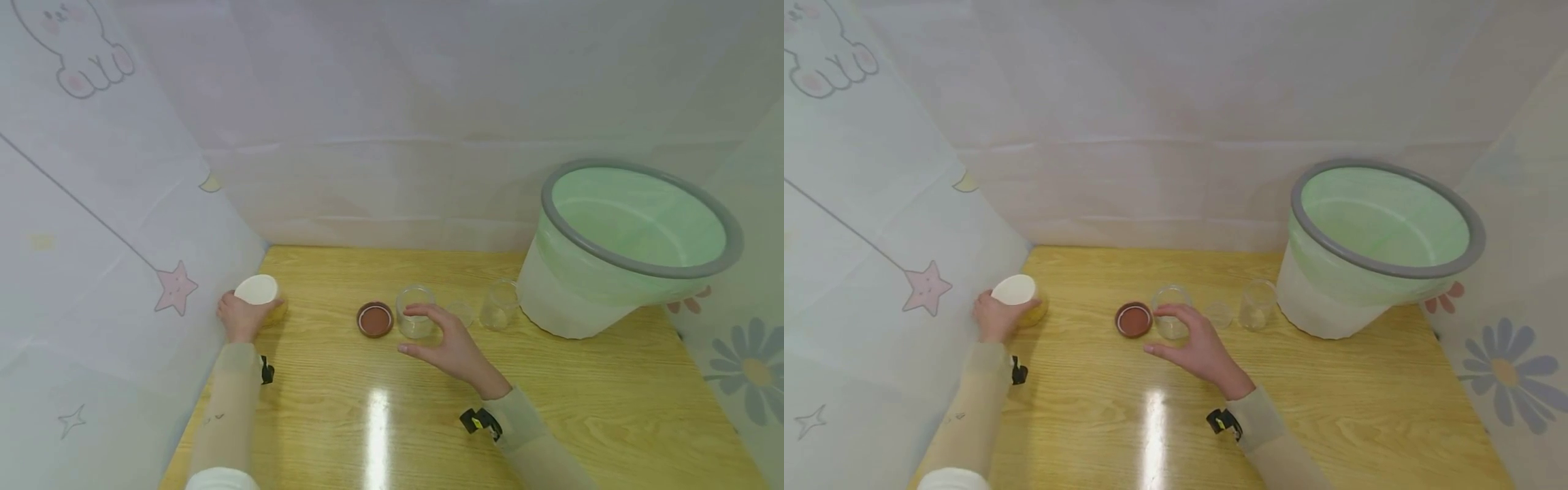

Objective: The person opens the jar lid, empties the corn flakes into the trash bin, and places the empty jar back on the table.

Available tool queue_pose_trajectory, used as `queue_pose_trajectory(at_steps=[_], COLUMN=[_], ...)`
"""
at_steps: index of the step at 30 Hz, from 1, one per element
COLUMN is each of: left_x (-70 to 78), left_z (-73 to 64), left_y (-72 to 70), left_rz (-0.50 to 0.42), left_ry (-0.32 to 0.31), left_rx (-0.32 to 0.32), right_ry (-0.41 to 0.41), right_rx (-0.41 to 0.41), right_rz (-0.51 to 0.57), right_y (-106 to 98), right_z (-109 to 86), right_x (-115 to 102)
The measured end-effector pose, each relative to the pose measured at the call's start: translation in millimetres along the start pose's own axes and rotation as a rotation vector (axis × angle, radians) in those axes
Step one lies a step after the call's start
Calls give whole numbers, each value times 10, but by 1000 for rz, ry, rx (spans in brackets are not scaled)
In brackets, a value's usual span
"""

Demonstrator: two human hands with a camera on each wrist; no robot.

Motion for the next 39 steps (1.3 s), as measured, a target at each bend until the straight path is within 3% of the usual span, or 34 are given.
queue_pose_trajectory(at_steps=[4, 13, 22, 39], left_x=[50, 215, 364, 713], left_z=[-96, -166, -202, -349], left_y=[43, 69, 77, 93], left_rz=[-74, -131, -171, -223], left_ry=[-27, -8, 80, 149], left_rx=[-3, -38, -18, -49], right_ry=[4, 18, 47, 50], right_rx=[-2, -5, -8, -5], right_rz=[-3, 1, -1, 4], right_y=[-7, -15, -13, 1], right_z=[7, 7, -5, -17], right_x=[10, 32, 46, 54])
Point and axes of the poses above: each hand's wrist, its own z-axis towards the middle knuckle, its own y-axis out of the palm, x = y × z, the point moved 9 cm from there along z, towards the middle knuckle, and after that the axes turned 6 degrees about -z, right-handed, at the moved point
